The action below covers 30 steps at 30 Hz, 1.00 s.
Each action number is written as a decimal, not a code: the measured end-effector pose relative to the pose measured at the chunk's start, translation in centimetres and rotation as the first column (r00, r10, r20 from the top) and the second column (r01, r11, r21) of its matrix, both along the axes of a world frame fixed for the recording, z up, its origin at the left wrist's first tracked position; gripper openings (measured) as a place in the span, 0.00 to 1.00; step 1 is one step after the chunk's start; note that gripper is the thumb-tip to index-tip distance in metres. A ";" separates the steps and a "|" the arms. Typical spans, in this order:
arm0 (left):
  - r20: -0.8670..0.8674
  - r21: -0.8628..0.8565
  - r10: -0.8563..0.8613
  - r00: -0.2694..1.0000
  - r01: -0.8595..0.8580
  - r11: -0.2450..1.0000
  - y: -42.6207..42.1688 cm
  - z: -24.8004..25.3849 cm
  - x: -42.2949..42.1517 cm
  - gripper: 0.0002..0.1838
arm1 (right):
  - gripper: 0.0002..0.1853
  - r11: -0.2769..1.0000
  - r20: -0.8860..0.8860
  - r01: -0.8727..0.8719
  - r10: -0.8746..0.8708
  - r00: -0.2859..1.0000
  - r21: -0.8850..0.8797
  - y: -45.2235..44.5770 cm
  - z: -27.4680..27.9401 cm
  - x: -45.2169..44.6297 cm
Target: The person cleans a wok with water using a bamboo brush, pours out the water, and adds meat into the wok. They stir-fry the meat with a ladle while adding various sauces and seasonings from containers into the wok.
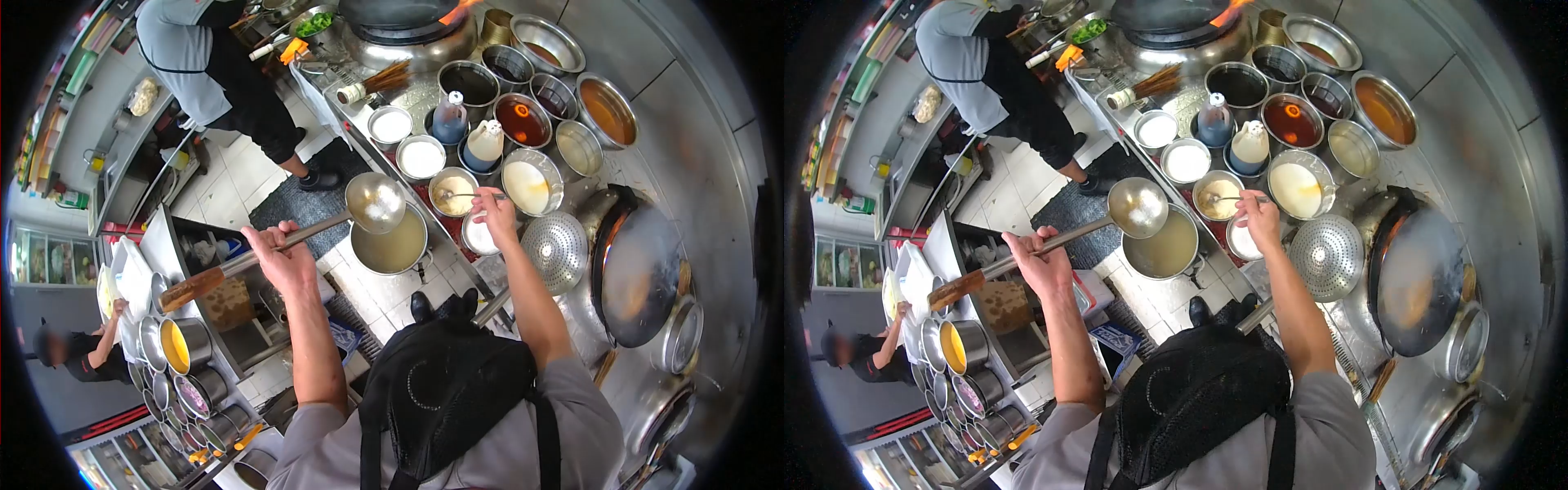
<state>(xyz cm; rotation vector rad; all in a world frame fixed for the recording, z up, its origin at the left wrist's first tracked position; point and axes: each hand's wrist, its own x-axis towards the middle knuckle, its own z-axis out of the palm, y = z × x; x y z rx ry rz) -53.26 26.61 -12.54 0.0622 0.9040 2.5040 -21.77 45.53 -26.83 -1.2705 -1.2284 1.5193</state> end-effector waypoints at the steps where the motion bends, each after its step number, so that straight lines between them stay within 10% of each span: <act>1: 0.000 -0.001 -0.001 1.000 0.001 1.000 0.1 0.2 0.3 0.28 | 0.19 1.000 0.000 0.001 -0.001 1.000 -0.001 -0.3 0.4 0.4; 7: 0.072 0.077 -0.077 0.994 0.071 0.994 1.7 1.4 2.5 0.27 | 0.19 1.000 -0.209 0.004 -0.007 0.978 -0.012 -2.1 7.2 3.5; 17: 0.132 0.024 -0.166 0.977 0.164 0.986 2.6 1.6 4.8 0.29 | 0.18 0.999 0.303 0.030 -0.033 0.952 0.015 -3.8 6.8 10.0; 30: 0.092 0.003 -0.148 0.985 0.148 0.989 1.1 0.9 4.1 0.29 | 0.18 0.977 -0.170 0.199 -0.209 0.963 -0.075 -8.7 4.0 14.5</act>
